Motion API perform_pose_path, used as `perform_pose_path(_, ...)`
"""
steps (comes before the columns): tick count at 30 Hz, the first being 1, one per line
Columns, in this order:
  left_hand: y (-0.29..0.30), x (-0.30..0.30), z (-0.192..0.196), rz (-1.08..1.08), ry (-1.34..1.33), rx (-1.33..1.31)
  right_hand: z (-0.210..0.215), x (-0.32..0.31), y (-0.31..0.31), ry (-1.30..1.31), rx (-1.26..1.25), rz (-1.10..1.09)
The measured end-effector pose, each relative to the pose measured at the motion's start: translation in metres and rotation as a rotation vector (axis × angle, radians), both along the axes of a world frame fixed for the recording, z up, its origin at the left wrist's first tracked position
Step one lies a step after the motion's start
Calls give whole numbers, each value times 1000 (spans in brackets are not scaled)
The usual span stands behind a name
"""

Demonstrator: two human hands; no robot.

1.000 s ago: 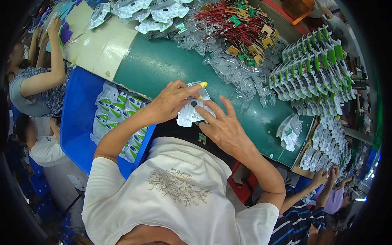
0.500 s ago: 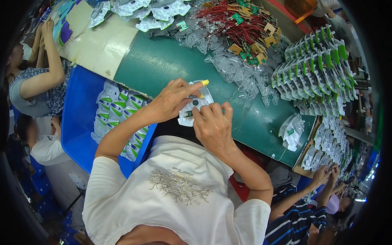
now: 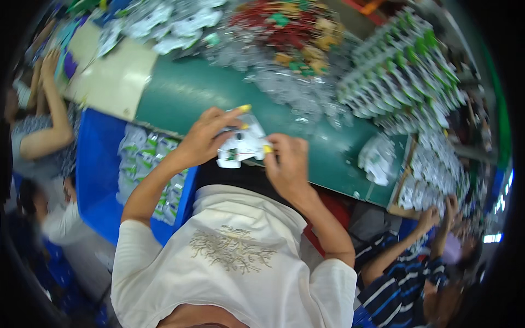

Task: Assembling small plastic and electronic components on a factory production line.

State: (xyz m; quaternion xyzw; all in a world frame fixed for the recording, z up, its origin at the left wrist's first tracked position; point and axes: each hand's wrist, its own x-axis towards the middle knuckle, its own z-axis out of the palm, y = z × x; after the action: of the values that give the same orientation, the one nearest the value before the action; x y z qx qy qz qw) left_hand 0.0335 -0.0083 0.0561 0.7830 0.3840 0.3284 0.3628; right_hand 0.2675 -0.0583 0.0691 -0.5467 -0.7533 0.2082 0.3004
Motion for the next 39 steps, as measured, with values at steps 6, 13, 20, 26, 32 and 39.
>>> perform_pose_path(6, -2, -20, 29, 244, -112, 179, 16, 26, -22, 162, 47, -220)
perform_pose_path(13, 4, 5, 12, 147, -105, 33, 42, 158, -58, 272, 258, -829)
perform_pose_path(20, 2, 12, 13, 130, -70, 3, 0, 203, -55, 323, 303, -1011)
perform_pose_path(26, 7, 7, -3, 124, -116, -26, 17, 187, -47, 74, 510, -995)
perform_pose_path(32, 2, 2, -8, 152, -169, -10, 67, 48, 47, 23, 522, -141)
perform_pose_path(39, 0, 1, -14, 156, -182, 74, 74, -48, 183, -470, 493, 149)
